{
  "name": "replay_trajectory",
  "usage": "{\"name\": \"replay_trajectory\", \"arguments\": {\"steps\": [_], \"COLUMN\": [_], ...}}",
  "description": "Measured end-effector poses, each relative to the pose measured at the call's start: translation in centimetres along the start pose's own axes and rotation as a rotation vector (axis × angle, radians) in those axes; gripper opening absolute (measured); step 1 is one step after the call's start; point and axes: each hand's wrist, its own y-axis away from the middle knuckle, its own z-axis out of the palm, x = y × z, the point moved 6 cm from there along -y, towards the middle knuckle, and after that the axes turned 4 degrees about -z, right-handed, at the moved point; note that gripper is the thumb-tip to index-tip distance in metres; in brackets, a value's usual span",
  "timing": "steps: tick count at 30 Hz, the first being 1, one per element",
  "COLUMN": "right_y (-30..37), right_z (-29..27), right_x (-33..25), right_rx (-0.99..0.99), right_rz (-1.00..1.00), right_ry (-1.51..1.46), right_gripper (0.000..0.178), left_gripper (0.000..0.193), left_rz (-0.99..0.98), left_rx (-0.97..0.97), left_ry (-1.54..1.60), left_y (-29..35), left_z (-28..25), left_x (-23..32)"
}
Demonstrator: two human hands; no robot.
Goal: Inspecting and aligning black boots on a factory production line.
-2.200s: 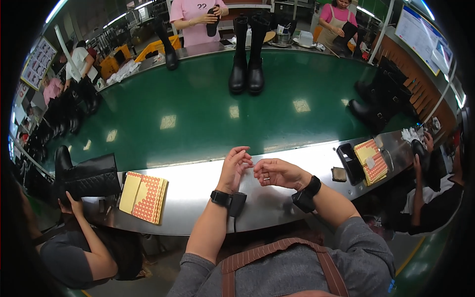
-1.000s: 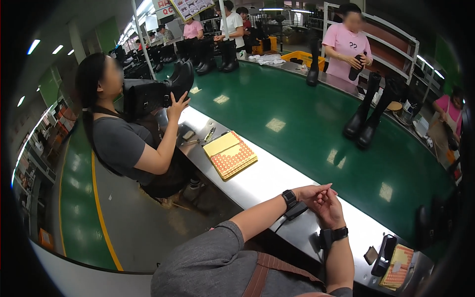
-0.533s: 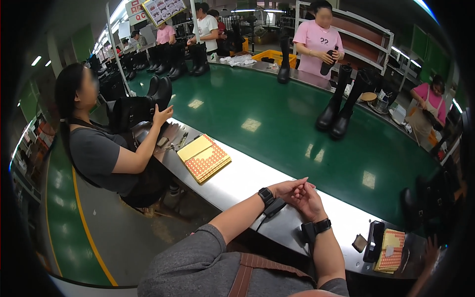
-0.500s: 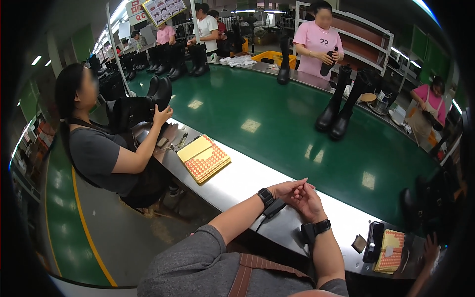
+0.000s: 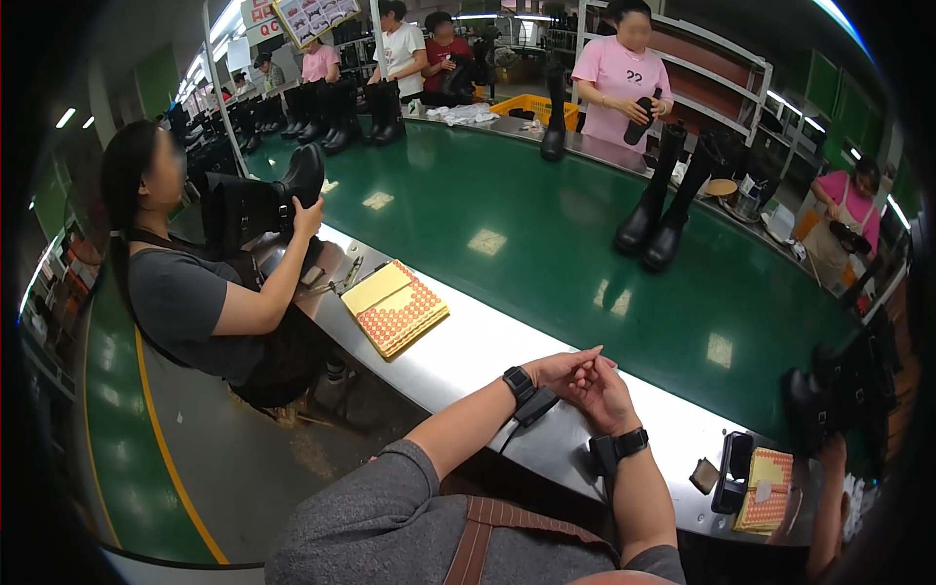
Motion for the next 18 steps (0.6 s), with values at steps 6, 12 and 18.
{"name": "replay_trajectory", "arguments": {"steps": [6, 12, 18], "right_y": [-0.1, -0.2, -0.2], "right_z": [-0.3, -0.5, -0.4], "right_x": [0.1, 0.2, 0.1], "right_rx": [0.015, -0.002, -0.01], "right_rz": [0.004, 0.008, 0.004], "right_ry": [0.004, -0.034, -0.039], "right_gripper": [0.032, 0.033, 0.032], "left_gripper": [0.061, 0.059, 0.058], "left_rz": [0.005, 0.001, 0.027], "left_rx": [-0.027, -0.077, -0.103], "left_ry": [0.017, 0.058, 0.083], "left_y": [-1.4, -1.7, -1.6], "left_z": [-1.9, -2.4, -2.3], "left_x": [-0.7, -1.1, -1.0]}}
